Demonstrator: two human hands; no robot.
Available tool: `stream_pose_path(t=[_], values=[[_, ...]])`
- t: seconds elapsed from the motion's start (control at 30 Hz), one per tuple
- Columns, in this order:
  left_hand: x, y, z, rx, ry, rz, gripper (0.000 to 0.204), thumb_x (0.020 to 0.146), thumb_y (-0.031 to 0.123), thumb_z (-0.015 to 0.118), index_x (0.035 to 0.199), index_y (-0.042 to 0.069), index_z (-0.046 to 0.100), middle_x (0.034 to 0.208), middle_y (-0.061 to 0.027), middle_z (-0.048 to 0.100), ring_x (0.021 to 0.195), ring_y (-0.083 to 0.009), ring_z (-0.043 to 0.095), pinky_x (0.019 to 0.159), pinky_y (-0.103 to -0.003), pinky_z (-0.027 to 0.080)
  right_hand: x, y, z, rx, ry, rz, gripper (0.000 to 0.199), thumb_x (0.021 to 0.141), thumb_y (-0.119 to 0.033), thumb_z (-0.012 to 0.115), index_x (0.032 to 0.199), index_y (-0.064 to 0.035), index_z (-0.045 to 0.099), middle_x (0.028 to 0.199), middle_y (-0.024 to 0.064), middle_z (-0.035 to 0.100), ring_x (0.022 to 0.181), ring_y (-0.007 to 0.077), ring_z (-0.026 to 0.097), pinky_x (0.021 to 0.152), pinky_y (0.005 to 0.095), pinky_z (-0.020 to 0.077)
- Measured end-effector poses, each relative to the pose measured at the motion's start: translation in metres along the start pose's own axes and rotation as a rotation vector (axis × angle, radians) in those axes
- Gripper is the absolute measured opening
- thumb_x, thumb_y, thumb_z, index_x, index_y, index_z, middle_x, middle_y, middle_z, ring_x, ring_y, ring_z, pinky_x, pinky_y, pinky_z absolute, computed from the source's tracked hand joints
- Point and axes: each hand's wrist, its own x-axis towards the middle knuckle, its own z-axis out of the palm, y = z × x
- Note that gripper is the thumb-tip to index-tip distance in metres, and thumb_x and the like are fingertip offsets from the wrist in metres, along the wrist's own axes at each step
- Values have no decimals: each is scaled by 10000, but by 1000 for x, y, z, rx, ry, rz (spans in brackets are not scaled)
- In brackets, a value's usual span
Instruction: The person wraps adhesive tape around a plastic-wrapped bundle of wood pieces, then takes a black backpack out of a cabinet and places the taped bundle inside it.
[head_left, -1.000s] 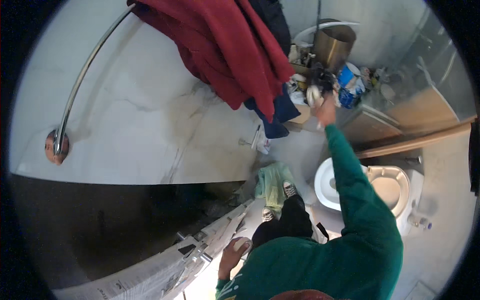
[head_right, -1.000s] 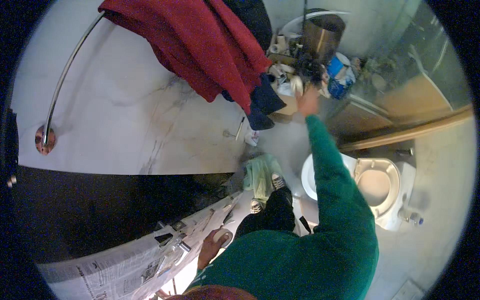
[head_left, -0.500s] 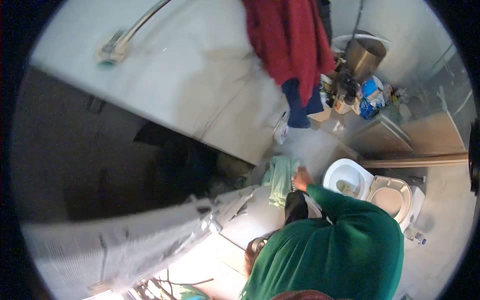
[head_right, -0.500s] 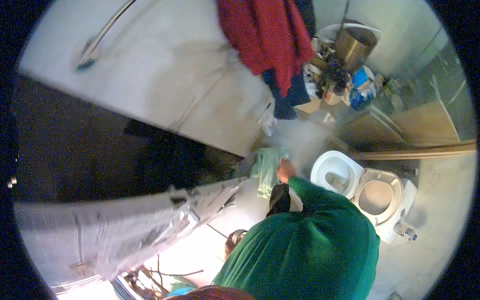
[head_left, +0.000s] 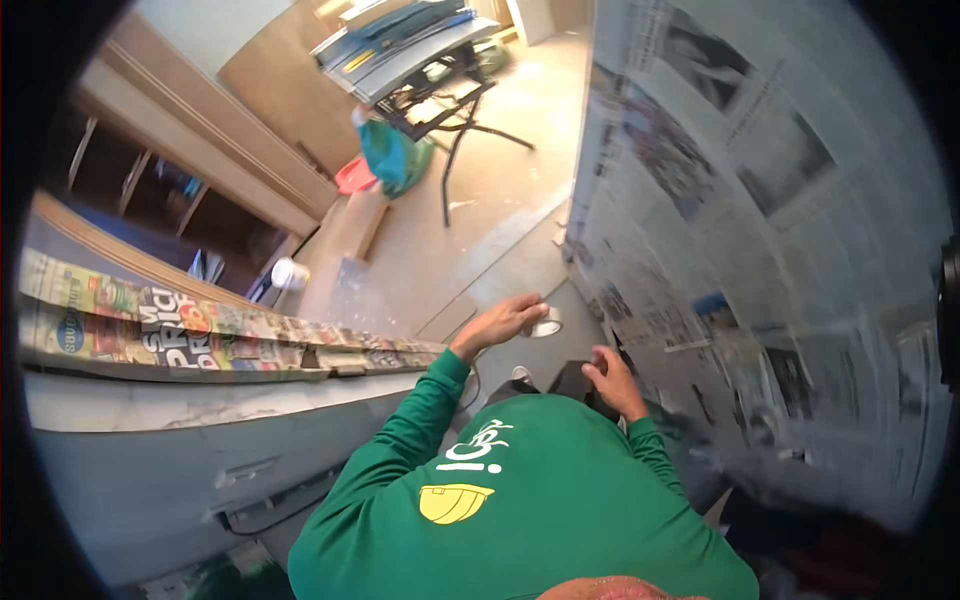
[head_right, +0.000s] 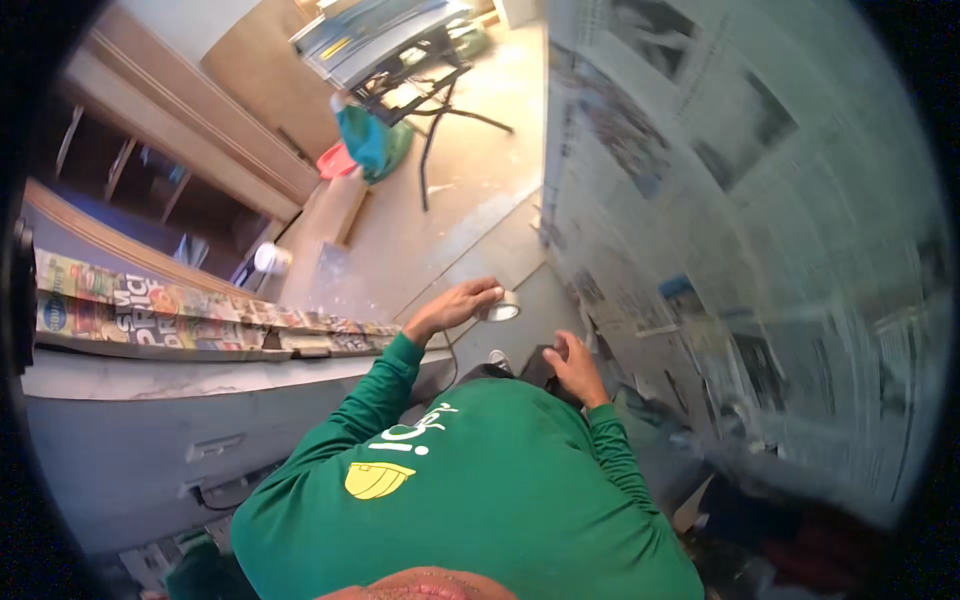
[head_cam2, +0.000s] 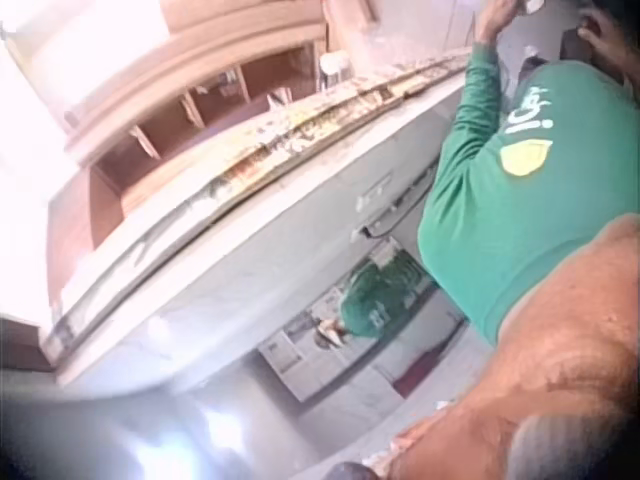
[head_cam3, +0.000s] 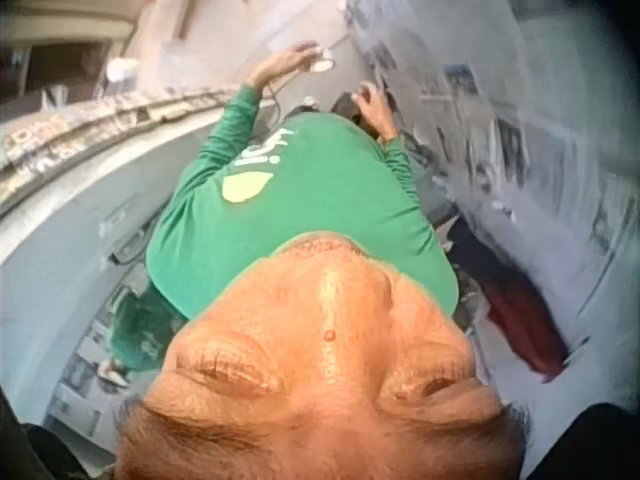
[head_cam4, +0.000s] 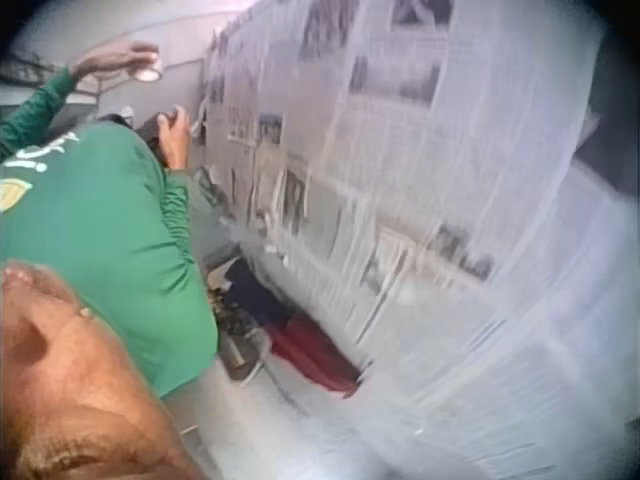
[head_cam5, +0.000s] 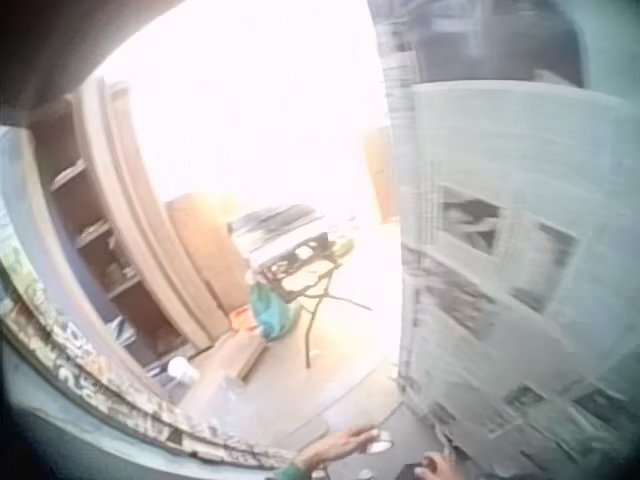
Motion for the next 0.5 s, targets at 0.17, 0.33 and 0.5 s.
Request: stream_pose_path(t=[0.17, 0.33, 0.5], values=[[-22, -16, -55, -840, 301, 95, 404, 1097, 411, 498, 1252, 65, 639, 1055, -20, 694, 905, -111, 633, 804, -280, 532, 128, -120, 39, 379, -277, -273, 735, 947, -245, 744, 1535, -4, 376, 1416, 164, 551, 1255, 263, 582, 1066, 396, 475], [-20, -49, -126, -1073, 475, 211, 446, 1111, 416, 447, 1317, 51, 601, 1185, -72, 679, 1007, -159, 687, 866, -326, 595, 252, -216, 64, 604, -716, -110, 549, 1025, -287, 665, 1462, -4, 493, 1330, 87, 630, 1207, 174, 617, 1029, 347, 508], [-25, -34, -213, -1180, 558, 362, 523, 1101, 340, 499, 1481, -19, 472, 1380, -127, 613, 1224, -215, 629, 1018, -382, 547, 396, -269, 123, 655, -1039, -40, 477, 1058, -339, 605, 1416, -29, 553, 1240, 51, 678, 1116, 143, 654, 996, 330, 524]])
